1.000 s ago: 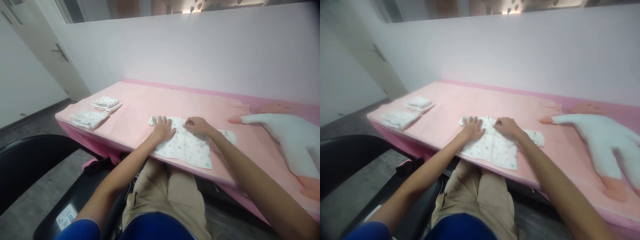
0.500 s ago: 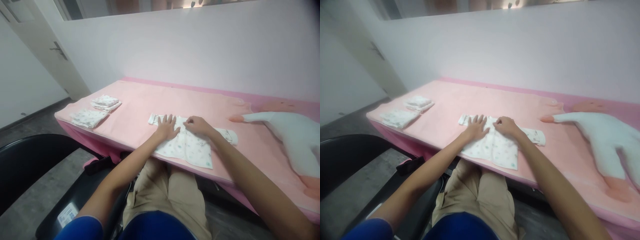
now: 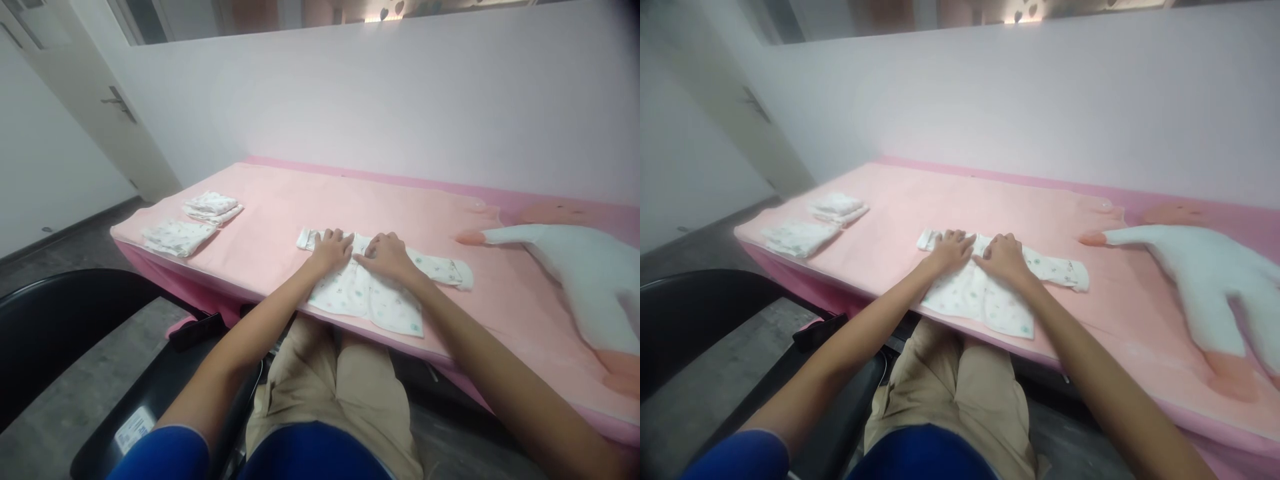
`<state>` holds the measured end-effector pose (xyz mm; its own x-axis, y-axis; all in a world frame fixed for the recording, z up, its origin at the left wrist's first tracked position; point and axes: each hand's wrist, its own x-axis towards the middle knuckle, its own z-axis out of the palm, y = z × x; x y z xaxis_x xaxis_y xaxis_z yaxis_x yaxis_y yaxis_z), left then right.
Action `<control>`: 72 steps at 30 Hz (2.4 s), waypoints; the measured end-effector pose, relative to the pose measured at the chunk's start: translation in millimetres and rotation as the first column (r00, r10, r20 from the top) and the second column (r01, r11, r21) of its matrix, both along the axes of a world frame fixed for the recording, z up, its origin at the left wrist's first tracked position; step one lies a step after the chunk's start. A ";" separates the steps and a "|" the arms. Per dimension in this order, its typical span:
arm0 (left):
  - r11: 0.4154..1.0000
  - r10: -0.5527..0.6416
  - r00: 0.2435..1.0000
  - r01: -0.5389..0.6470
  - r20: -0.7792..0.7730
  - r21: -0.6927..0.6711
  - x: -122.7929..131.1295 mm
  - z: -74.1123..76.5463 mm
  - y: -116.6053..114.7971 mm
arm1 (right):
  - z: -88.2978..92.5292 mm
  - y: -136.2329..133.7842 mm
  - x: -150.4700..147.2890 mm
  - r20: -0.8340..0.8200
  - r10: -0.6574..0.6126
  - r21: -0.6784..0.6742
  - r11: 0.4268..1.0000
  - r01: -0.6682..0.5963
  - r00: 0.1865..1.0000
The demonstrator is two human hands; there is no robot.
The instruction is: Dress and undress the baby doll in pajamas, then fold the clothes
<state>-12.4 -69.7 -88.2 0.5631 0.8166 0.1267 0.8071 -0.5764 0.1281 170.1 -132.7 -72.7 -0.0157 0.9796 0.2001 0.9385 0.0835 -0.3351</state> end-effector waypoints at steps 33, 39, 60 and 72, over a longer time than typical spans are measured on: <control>1.000 0.007 0.993 -0.005 0.119 -0.018 0.8 3.6 -13.4 | -19.7 -127.9 -52.7 -0.067 -0.004 0.286 0.958 0.023 0.998; 1.000 -0.001 0.993 0.002 0.119 -0.015 0.0 1.9 -13.1 | -26.0 -146.3 -63.6 -0.141 -0.055 0.315 0.944 0.097 0.989; 0.885 -0.258 0.954 0.297 0.154 -0.359 113.6 18.3 6.7 | -27.3 -184.6 -45.6 -0.103 -0.050 0.285 0.955 0.078 0.993; 0.924 -0.189 0.957 0.249 0.220 -0.289 123.3 2.9 21.7 | -34.3 -176.7 -40.7 -0.067 0.067 0.345 0.938 -0.040 0.995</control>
